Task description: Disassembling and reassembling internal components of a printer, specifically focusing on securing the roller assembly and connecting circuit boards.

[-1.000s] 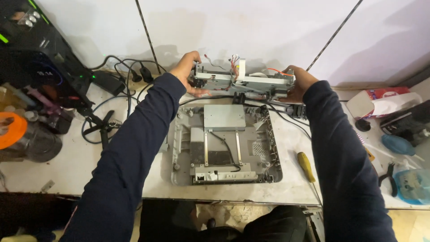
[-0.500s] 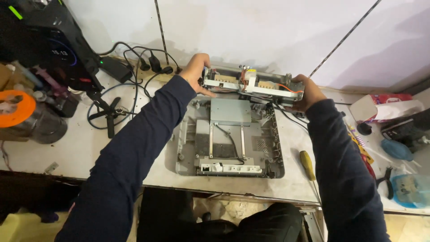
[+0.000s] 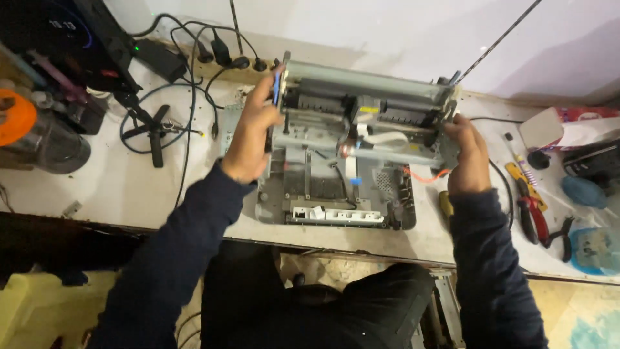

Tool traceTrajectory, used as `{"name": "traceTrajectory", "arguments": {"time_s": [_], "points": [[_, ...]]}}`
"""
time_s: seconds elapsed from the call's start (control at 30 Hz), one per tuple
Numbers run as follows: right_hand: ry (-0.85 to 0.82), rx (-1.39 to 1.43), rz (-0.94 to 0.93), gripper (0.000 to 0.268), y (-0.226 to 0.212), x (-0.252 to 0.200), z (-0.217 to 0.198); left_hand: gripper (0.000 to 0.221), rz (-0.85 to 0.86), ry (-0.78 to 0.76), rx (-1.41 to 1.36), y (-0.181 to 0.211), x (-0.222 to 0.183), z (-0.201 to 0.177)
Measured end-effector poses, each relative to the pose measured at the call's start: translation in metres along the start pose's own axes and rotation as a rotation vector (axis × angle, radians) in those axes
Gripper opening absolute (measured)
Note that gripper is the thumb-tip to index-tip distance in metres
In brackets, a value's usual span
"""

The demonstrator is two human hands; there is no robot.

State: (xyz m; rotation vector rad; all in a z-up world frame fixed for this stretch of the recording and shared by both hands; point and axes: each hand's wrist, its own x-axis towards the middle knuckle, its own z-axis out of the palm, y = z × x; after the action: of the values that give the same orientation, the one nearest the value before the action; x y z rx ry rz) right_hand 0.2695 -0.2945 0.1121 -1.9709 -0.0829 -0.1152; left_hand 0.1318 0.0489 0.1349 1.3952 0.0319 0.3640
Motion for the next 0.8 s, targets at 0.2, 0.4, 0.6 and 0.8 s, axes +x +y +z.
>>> {"name": "traceTrajectory", "arguments": {"time_s": [0.2,0.4,0.6,0.8], "points": [[-0.027,0.084,0.044,0.065,0.012,-0.055,0.006,0.085,0.053,0.061,0.062,0.003,-0.065,0.005],[-0.151,0.108,-0.023,0.051,0.045,-0.060,-0.001,0.087,0.007,0.065,0.013,-0.025,-0.076,-0.006],[-0.122,0.196,-0.007,0.050,0.020,-0.074,0.021,0.088,0.004,0.047,0.030,-0.028,-0.076,-0.009],[-0.151,0.173,-0.005,0.051,0.021,-0.073,0.025,0.091,-0.029,0.056,0.056,-0.037,-0.076,-0.010]]}}
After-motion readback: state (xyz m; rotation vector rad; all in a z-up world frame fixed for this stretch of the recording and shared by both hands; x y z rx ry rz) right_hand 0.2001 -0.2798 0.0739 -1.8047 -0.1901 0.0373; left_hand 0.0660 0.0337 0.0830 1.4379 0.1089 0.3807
